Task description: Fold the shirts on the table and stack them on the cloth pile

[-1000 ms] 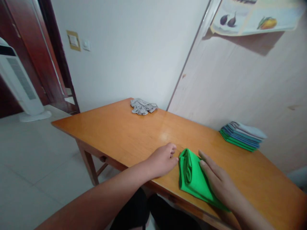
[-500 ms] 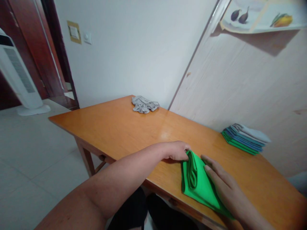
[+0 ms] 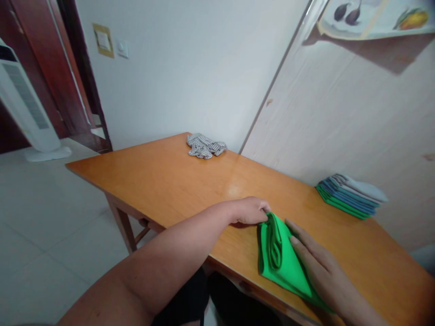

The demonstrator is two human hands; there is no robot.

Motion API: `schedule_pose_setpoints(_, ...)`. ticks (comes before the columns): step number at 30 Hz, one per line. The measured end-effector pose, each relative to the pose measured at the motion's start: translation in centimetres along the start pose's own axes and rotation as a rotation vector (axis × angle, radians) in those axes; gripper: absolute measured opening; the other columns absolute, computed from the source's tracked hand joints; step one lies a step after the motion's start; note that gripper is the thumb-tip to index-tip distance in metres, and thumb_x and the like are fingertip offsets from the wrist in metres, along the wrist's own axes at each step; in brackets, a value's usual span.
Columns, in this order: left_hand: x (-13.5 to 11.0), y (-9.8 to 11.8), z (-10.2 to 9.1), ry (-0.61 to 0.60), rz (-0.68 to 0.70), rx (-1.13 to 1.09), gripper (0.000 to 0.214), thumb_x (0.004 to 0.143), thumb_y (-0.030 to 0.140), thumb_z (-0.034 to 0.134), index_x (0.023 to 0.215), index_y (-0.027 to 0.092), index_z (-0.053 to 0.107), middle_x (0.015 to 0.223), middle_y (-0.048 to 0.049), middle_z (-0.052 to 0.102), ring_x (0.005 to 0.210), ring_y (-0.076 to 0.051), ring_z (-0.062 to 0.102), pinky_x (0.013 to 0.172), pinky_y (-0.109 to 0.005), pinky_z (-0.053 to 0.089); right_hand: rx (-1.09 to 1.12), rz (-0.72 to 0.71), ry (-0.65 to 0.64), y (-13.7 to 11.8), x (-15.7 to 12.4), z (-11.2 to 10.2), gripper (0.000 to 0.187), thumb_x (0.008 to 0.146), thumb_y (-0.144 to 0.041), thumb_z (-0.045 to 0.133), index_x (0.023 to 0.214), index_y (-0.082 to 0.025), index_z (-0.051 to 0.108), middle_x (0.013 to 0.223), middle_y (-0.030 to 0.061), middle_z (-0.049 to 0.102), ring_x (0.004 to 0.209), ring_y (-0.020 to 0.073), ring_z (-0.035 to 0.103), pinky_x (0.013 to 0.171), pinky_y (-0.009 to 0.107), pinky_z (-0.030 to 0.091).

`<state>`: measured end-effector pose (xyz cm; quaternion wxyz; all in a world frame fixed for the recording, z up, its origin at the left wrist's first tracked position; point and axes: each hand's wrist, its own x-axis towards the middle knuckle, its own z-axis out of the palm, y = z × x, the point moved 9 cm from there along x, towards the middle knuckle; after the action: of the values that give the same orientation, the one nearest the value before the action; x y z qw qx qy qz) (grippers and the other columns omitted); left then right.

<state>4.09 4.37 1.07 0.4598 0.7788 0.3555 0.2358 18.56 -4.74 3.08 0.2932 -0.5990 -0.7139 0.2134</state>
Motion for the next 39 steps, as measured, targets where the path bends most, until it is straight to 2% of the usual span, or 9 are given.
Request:
schedule_pose_setpoints(3,-0.7,0.7,0.6,-0.122,0.010,-0.096,0.017,0.068,0.011,0.057,0.082,0.018,0.061,0.068,0.0055,0.057,0.059,-0.010,0.051,0.051,-0.018,0.036,-0.006,-0.001,0.001,0.0,0.0,0.0,0.058,0.095,-0.059,0.043,0.145,-0.030,0.048,0.152,0.0004,0.046,0.143,0.0256,0.038,0.123,0.051,0.021)
schedule_pose_setpoints(6,-1.0,2.3,0.9,-0.173,0.133,0.123,0.009,0.066,0.013,0.059,0.064,0.019,0.052,0.057,0.0061,0.049,0.053,-0.010,0.046,0.048,-0.021,0.032,-0.010,0.000,0.000,-0.2,-0.2,0.1,0.058,0.096,-0.059,0.041,0.147,-0.031,0.046,0.154,-0.0003,0.044,0.143,0.0261,0.037,0.122,0.053,0.020)
schedule_pose_setpoints(9,-1.0,3.0,0.7,-0.115,0.193,0.327,0.014,0.068,0.016,0.059,0.059,0.020,0.048,0.056,0.0049,0.048,0.055,-0.012,0.048,0.049,-0.023,0.031,-0.039,-0.022,-0.013,-0.6,-0.5,0.3,0.059,0.097,-0.059,0.040,0.150,-0.032,0.042,0.157,-0.0013,0.039,0.145,0.0257,0.034,0.123,0.052,0.020)
schedule_pose_setpoints(13,-0.8,2.3,0.2,0.003,0.141,0.412,0.005,0.071,0.020,0.059,0.070,0.021,0.054,0.066,0.0026,0.058,0.061,-0.015,0.053,0.053,-0.025,0.033,-0.115,-0.114,-0.102,-1.5,-0.8,1.1,0.059,0.100,-0.054,0.037,0.154,-0.031,0.033,0.161,-0.0015,0.028,0.149,0.0223,0.024,0.124,0.049,0.014)
schedule_pose_setpoints(19,-0.5,1.4,-0.1,0.076,0.098,0.393,0.005,0.074,0.020,0.060,0.079,0.021,0.061,0.070,0.0021,0.062,0.064,-0.015,0.055,0.056,-0.024,0.035,-0.289,-0.213,-0.184,-2.1,-0.9,2.0,0.061,0.101,-0.051,0.036,0.157,-0.032,0.022,0.163,-0.0008,0.020,0.150,0.0240,0.019,0.123,0.053,0.014)
schedule_pose_setpoints(26,-0.4,1.2,0.0,0.034,0.099,0.254,0.019,0.073,0.015,0.058,0.091,0.019,0.062,0.067,0.0044,0.059,0.060,-0.013,0.052,0.051,-0.022,0.033,-0.363,-0.217,-0.213,-2.5,-0.8,2.2,0.061,0.101,-0.052,0.034,0.157,-0.035,0.017,0.164,-0.0012,0.016,0.150,0.0249,0.016,0.122,0.055,0.015)
schedule_pose_setpoints(31,-0.2,0.5,-0.4,0.066,0.066,0.213,0.022,0.076,0.013,0.055,0.096,0.018,0.062,0.066,0.0049,0.057,0.058,-0.012,0.050,0.050,-0.021,0.032,-0.414,-0.213,-0.256,-2.8,-0.9,2.5,0.059,0.101,-0.053,0.032,0.157,-0.038,0.017,0.165,-0.0020,0.013,0.150,0.0253,0.013,0.121,0.056,0.013)
schedule_pose_setpoints(39,-0.1,0.5,-1.3,0.173,0.042,0.259,0.020,0.074,0.010,0.053,0.086,0.020,0.065,0.075,0.0032,0.065,0.069,-0.013,0.056,0.059,-0.022,0.038,-0.484,-0.239,-0.258,-3.3,-0.7,2.9,0.065,0.097,-0.055,0.046,0.155,-0.045,0.018,0.165,-0.0030,0.013,0.150,0.0293,0.016,0.120,0.060,0.017)
